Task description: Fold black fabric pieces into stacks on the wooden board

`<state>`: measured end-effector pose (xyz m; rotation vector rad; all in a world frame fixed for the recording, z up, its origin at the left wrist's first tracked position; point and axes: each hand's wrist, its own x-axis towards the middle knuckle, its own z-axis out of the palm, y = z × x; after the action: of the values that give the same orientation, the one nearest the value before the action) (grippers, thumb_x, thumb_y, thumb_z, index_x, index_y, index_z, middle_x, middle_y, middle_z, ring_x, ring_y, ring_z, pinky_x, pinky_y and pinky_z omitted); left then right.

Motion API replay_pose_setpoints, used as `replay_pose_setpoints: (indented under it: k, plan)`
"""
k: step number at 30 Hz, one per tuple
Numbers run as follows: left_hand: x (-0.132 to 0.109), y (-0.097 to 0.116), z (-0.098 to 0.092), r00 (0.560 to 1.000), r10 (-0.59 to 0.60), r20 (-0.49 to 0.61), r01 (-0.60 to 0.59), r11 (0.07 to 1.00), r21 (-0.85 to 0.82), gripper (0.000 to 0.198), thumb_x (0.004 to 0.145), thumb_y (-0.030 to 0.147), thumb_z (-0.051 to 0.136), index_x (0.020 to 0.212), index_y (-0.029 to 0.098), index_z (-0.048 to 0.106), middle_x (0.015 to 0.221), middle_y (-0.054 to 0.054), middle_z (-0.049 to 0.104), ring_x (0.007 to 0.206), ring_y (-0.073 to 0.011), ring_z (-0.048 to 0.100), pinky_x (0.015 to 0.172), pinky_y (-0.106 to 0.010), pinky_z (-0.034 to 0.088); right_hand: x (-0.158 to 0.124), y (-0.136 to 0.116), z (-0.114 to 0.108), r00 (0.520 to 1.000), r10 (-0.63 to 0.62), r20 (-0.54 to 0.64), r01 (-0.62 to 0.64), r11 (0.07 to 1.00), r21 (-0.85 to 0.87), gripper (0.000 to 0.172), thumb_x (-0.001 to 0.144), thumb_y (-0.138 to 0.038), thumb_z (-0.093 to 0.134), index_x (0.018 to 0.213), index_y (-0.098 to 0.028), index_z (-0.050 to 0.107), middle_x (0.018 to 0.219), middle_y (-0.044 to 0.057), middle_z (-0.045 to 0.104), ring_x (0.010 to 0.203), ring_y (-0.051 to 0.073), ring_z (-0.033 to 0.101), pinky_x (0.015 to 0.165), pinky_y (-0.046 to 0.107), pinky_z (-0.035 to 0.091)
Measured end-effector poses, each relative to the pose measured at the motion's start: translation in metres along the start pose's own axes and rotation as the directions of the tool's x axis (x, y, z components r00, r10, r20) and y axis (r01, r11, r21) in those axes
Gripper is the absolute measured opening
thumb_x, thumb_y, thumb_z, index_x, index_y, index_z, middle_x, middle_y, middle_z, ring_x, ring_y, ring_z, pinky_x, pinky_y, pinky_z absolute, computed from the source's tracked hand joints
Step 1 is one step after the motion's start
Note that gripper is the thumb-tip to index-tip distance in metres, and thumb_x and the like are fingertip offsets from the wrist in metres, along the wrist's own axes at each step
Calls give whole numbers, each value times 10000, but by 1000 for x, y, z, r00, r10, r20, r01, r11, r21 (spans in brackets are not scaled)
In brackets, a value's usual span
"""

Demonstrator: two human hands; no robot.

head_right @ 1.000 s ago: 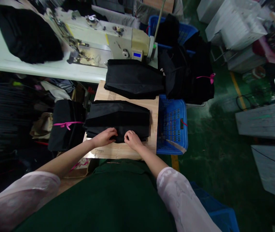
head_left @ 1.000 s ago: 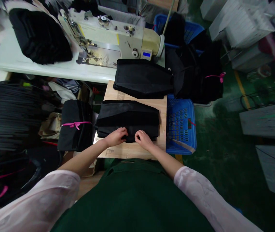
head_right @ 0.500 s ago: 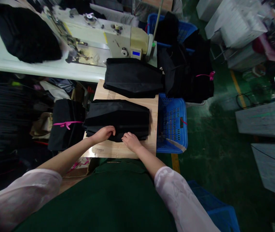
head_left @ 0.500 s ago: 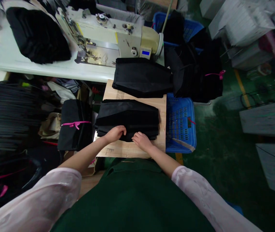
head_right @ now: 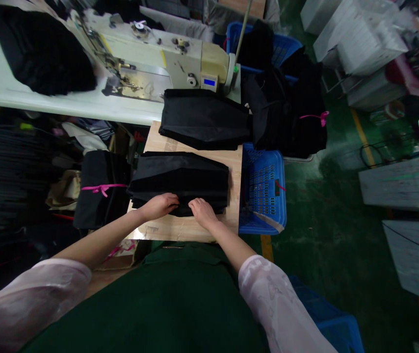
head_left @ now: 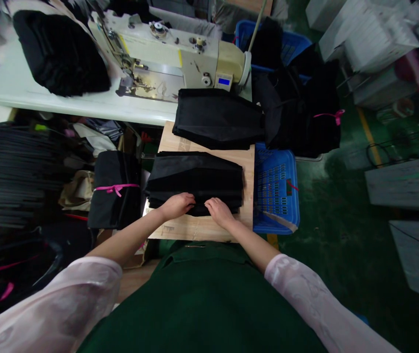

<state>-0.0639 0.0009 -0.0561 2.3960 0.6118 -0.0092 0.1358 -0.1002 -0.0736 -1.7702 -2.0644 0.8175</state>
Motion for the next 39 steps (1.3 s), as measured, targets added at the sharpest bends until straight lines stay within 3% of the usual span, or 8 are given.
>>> replay_pose_setpoints:
  k: [8, 15, 21, 28, 31, 34, 37, 39]
  plan:
    - [8, 2, -33, 975, 0, -222, -21, 996, -91, 243, 923, 189, 426, 1010, 184, 653, 954, -58, 647, 907, -167, 616, 818, -281, 497, -24, -16, -16, 951, -102, -293, 74, 992, -106, 227, 944, -161, 450, 1088, -182, 625, 1089, 89, 630, 1041, 208, 527, 931, 375, 394]
    - [49, -4, -73, 954, -59, -295, 95, 990, 108, 234, 924, 238, 439, 998, 188, 655, 966, -70, 644, 944, -206, 606, 817, -318, 489, -21, -3, -4, 990, -139, -37, 131, 976, -171, 154, 912, -222, 580, 1030, -170, 665, 1039, 81, 635, 991, 209, 520, 811, 324, 454]
    - [70, -1, -59, 896, -362, -258, 436, 828, 352, 169, 860, 212, 519, 993, 143, 599, 1021, -147, 621, 997, -290, 590, 784, -361, 464, -12, 7, -1, 967, -231, 102, 252, 919, -304, 129, 915, -242, 580, 982, -168, 662, 1052, 86, 609, 972, 218, 486, 771, 324, 439]
    - [62, 20, -46, 796, -576, -185, 605, 743, 286, 280, 949, 280, 354, 1105, 116, 519, 840, -133, 671, 772, -276, 665, 632, -333, 452, -9, 5, 1, 902, -360, 238, 427, 822, -377, 146, 932, -123, 485, 944, -137, 630, 1044, 99, 611, 939, 219, 488, 736, 331, 417]
    - [44, 18, -36, 864, -474, -167, 500, 844, 191, 250, 937, 329, 418, 1018, 136, 555, 823, -102, 667, 730, -229, 652, 611, -293, 443, -7, 2, 6, 920, -336, 202, 387, 862, -328, 155, 930, -116, 473, 892, -140, 621, 1011, 104, 614, 931, 217, 497, 738, 327, 419]
    - [22, 15, -22, 979, -194, -57, 194, 981, -2, 217, 906, 364, 507, 893, 166, 595, 825, -61, 650, 742, -181, 629, 654, -263, 461, -3, 1, 8, 987, -151, 60, 160, 963, -217, 123, 914, -126, 493, 885, -149, 609, 921, 84, 620, 896, 207, 520, 763, 315, 430]
    - [5, 9, -6, 1000, -6, -7, 5, 990, -144, 200, 841, 361, 610, 901, 171, 632, 915, -70, 651, 868, -195, 625, 778, -289, 490, -3, 2, 6, 999, 24, -36, -27, 997, -72, 123, 914, -116, 487, 938, -160, 599, 876, 57, 626, 860, 190, 543, 783, 295, 438]
    - [1, 3, 3, 999, -17, -32, 12, 986, -165, 153, 845, 281, 586, 927, 167, 646, 954, -85, 657, 923, -205, 622, 840, -317, 489, -5, 1, 2, 996, 48, -73, -50, 998, -30, 144, 921, -107, 473, 967, -165, 598, 897, 60, 630, 878, 188, 545, 802, 294, 436]
